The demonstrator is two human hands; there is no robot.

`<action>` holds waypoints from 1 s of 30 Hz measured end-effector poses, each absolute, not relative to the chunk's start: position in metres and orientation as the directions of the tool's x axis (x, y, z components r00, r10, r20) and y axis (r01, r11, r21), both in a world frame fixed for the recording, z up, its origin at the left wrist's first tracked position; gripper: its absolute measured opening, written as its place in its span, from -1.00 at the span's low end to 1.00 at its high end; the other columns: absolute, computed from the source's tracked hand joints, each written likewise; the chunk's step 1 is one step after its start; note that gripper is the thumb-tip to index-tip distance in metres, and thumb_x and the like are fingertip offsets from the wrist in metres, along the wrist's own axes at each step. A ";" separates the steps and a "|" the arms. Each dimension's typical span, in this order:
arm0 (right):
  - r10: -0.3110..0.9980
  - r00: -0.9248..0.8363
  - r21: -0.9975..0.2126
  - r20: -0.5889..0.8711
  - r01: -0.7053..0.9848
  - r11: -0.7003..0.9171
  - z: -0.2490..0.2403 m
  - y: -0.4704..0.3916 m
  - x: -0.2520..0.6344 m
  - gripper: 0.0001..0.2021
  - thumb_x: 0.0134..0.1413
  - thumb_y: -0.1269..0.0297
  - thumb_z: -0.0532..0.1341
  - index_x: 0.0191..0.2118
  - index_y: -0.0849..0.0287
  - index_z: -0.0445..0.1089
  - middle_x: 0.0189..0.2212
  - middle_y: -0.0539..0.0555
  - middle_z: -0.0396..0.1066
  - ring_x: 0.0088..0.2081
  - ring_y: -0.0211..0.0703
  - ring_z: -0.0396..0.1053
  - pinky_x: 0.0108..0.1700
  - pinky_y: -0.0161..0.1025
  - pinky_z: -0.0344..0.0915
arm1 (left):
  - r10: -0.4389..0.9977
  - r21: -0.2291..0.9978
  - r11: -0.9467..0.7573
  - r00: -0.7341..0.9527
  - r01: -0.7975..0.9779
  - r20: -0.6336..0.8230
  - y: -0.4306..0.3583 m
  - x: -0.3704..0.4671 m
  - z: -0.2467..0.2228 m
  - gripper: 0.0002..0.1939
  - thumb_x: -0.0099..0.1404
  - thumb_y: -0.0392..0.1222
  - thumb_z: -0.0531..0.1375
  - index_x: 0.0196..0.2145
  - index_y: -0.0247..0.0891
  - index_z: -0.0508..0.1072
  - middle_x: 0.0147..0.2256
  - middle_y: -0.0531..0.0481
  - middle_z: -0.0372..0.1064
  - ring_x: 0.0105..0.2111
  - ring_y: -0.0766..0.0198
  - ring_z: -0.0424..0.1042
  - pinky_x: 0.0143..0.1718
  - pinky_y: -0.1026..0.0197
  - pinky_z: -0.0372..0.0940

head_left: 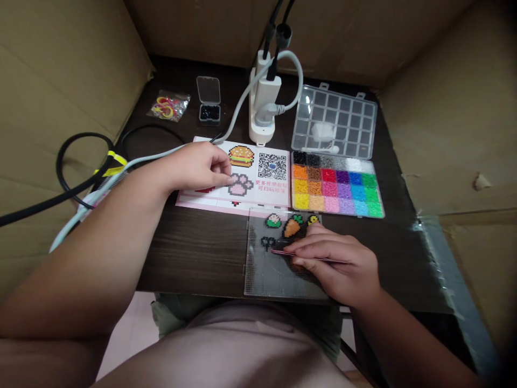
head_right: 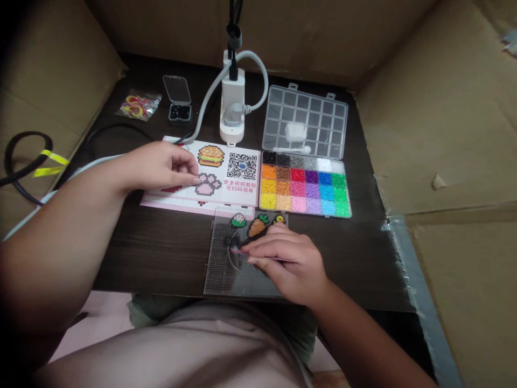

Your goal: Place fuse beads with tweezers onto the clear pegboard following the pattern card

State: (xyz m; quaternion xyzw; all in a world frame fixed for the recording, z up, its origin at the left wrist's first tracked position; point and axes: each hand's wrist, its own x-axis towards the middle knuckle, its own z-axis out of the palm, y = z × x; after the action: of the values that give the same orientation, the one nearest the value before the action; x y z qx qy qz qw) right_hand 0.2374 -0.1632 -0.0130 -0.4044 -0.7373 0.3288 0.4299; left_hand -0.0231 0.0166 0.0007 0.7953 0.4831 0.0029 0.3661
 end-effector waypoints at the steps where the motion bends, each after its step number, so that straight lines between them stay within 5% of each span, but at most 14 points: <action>1: 0.883 -0.283 -0.835 0.375 0.310 0.454 -0.013 -0.163 0.238 -0.79 0.02 0.54 0.34 -0.28 0.06 0.57 -0.35 0.07 0.63 -0.34 -0.09 0.59 -0.25 -0.12 0.45 | 0.769 0.585 -0.266 0.535 0.766 -0.350 0.016 -0.023 0.001 -0.73 0.07 0.01 0.28 -0.36 -0.23 0.52 -0.56 0.09 0.36 -0.54 0.35 0.27 -0.44 0.24 0.10; 13: 0.856 -0.174 -0.804 0.487 0.295 0.517 -0.009 -0.153 0.243 -0.84 -0.03 0.52 0.37 -0.35 0.10 0.58 -0.41 0.08 0.62 -0.41 -0.07 0.58 -0.31 -0.12 0.49 | 0.742 0.593 -0.316 0.582 0.741 -0.332 0.015 -0.025 0.005 -0.74 0.12 0.03 0.26 -0.39 -0.24 0.48 -0.56 0.07 0.36 -0.55 0.35 0.26 -0.46 0.25 0.11; 24: 0.826 0.333 -0.846 0.454 0.452 0.283 0.029 -0.102 0.288 -0.89 -0.08 0.30 0.44 -0.34 0.08 0.59 -0.37 0.04 0.61 -0.33 -0.10 0.57 -0.23 -0.18 0.52 | 0.732 0.643 -0.304 0.604 0.703 -0.315 0.014 -0.027 0.004 -0.73 0.14 0.06 0.24 -0.40 -0.22 0.48 -0.51 0.06 0.36 -0.47 0.28 0.27 -0.39 0.23 0.12; 30: 0.829 0.502 -0.969 0.248 0.117 0.219 0.012 -0.066 0.302 -0.82 -0.22 0.22 0.48 -0.51 0.19 0.55 -0.57 0.05 0.51 -0.53 -0.21 0.41 -0.53 -0.31 0.32 | 0.746 0.582 -0.317 0.576 0.749 -0.334 0.009 -0.025 0.007 -0.69 0.20 0.09 0.18 -0.40 -0.23 0.44 -0.49 0.05 0.35 -0.45 0.25 0.29 -0.42 0.24 0.11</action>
State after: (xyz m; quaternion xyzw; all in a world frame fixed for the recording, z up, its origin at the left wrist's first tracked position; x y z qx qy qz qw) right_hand 0.3023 -0.0660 0.0121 -0.5634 -0.4194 0.2703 0.6585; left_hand -0.0254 0.0092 0.0073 0.8116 0.4604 -0.0017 0.3596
